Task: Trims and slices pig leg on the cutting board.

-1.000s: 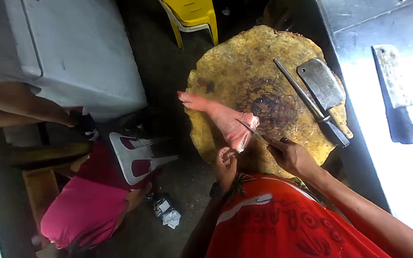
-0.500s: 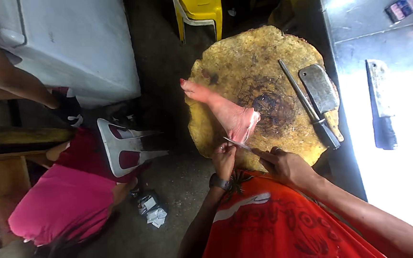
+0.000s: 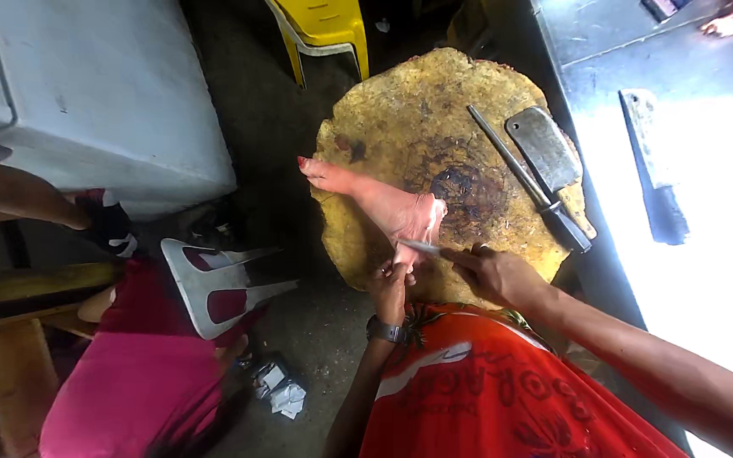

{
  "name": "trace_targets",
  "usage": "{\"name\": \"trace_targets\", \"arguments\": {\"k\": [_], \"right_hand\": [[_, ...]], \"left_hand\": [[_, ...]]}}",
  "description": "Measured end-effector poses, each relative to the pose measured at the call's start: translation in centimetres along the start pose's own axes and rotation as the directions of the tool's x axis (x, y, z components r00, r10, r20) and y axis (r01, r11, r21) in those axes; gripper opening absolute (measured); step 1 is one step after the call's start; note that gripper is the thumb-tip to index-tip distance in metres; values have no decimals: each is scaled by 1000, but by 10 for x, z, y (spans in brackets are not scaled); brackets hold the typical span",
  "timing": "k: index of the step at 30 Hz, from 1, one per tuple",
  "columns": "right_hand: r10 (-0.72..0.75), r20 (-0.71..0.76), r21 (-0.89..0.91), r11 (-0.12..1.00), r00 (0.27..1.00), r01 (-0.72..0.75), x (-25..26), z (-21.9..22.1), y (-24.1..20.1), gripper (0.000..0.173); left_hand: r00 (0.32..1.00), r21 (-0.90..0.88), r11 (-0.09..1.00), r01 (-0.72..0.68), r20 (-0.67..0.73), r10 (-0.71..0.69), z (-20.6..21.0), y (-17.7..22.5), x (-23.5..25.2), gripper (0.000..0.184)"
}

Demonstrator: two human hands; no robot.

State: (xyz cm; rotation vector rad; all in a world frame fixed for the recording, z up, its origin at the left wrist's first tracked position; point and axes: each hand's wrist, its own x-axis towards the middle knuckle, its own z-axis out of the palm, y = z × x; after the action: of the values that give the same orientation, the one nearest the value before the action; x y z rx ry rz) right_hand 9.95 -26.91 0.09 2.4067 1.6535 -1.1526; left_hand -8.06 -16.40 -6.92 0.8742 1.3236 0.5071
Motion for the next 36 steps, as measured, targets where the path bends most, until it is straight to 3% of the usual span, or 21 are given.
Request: {"name": "trace_targets", "arguments": {"k": [5,9,13,17,19,21,23,26,28,33,36], "right_hand": [[81,-95,1,997,992,-82,7,-2,-1,44],[39,-38,13,999,999,-38,1,1,-6,45],[73,-126,17,997,989,-72,11,-5,12,43],[193,-197,124,977,961,-171,17,-13,18,43],[256,-241,174,960,936,-218,19,-20,33,43],[238,-268,176,965,934,-195,14,-20,43,43],[185,-264,170,975,947,-143,5,-13,41,44],[133,-220,191,977,966,-91,-5,2,23,45],[106,-160,194,978,981,-75,-7,8,6,46],[83,15,90,992,996,-84,-3,3,-11,46],[97,-20,59,994,995,-95,3,1,3,44]], "left_hand": [[1000,7,1000,8,16,-8,3,4,-2,11],[1000,12,1000,28,10,-29,-1,1,1,10],[999,56,998,41,2,-41,-7,-6,4,14],[998,81,995,63,5,-63,-5,3,4,12],[998,199,979,45,39,-54,-11,-3,8,17],[998,449,892,-48,63,22,-19,-6,9,30],[987,655,740,-154,66,146,-20,-1,4,54],[934,738,612,-285,69,351,-10,6,-2,70],[911,745,576,-337,105,398,0,10,-4,63],[886,799,457,-391,192,423,12,4,12,20],[912,811,458,-363,208,353,12,12,13,17]]}}
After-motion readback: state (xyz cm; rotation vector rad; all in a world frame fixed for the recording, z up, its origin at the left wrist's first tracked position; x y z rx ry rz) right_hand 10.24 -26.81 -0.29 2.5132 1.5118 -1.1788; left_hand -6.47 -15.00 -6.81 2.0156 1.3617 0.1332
